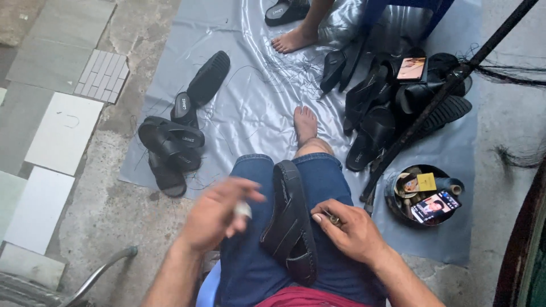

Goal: Hand-sewing a strap onto a black sandal using an awl and thread

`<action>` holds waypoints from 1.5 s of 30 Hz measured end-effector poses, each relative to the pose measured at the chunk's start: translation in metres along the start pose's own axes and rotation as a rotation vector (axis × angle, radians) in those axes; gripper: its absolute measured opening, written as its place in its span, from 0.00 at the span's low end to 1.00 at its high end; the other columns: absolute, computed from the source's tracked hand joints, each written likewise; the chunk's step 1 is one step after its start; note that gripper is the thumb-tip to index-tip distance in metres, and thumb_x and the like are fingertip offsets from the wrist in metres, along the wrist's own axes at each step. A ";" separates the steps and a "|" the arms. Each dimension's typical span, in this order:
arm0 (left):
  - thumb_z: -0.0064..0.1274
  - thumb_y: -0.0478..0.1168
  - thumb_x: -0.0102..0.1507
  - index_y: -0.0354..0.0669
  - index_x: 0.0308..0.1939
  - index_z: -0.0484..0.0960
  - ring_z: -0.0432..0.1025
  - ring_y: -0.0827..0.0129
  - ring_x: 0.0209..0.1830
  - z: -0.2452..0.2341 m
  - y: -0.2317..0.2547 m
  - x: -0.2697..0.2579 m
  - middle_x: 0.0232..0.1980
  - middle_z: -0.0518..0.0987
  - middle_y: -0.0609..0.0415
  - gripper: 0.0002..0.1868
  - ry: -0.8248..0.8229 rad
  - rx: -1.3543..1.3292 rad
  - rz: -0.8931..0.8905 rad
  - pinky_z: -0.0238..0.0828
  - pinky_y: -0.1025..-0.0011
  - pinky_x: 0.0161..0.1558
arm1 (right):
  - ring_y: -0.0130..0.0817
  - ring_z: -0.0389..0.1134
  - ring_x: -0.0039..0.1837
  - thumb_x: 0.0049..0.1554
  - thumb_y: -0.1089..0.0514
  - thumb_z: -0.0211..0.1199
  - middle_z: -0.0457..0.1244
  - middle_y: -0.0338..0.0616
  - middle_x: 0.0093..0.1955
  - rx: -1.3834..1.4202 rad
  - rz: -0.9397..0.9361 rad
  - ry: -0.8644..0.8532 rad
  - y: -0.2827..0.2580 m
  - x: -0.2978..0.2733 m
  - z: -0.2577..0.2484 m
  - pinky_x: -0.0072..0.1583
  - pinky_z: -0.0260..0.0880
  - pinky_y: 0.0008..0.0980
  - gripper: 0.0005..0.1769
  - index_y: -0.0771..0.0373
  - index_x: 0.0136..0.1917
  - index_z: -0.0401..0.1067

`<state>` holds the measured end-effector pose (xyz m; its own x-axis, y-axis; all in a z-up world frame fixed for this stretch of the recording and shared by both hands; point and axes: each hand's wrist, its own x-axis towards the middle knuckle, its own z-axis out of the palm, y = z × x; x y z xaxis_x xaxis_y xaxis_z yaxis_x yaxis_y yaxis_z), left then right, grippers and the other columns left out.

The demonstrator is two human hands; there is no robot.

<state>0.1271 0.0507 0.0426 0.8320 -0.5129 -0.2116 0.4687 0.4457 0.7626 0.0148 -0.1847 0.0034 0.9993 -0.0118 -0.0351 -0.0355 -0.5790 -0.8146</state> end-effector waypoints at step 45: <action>0.45 0.55 0.56 0.55 0.56 0.66 0.73 0.63 0.39 0.026 -0.021 -0.023 0.40 0.78 0.60 0.26 -0.187 1.326 -0.299 0.64 0.63 0.41 | 0.33 0.68 0.48 0.53 0.44 0.49 0.60 0.35 0.50 -0.301 -0.067 -0.580 -0.056 0.024 -0.053 0.47 0.66 0.33 0.23 0.49 0.61 0.61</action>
<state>0.0903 0.0343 0.0476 0.6490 -0.6019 -0.4653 -0.0992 -0.6734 0.7326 0.0416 -0.1956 0.0787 0.8286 0.4249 -0.3644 0.1157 -0.7670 -0.6311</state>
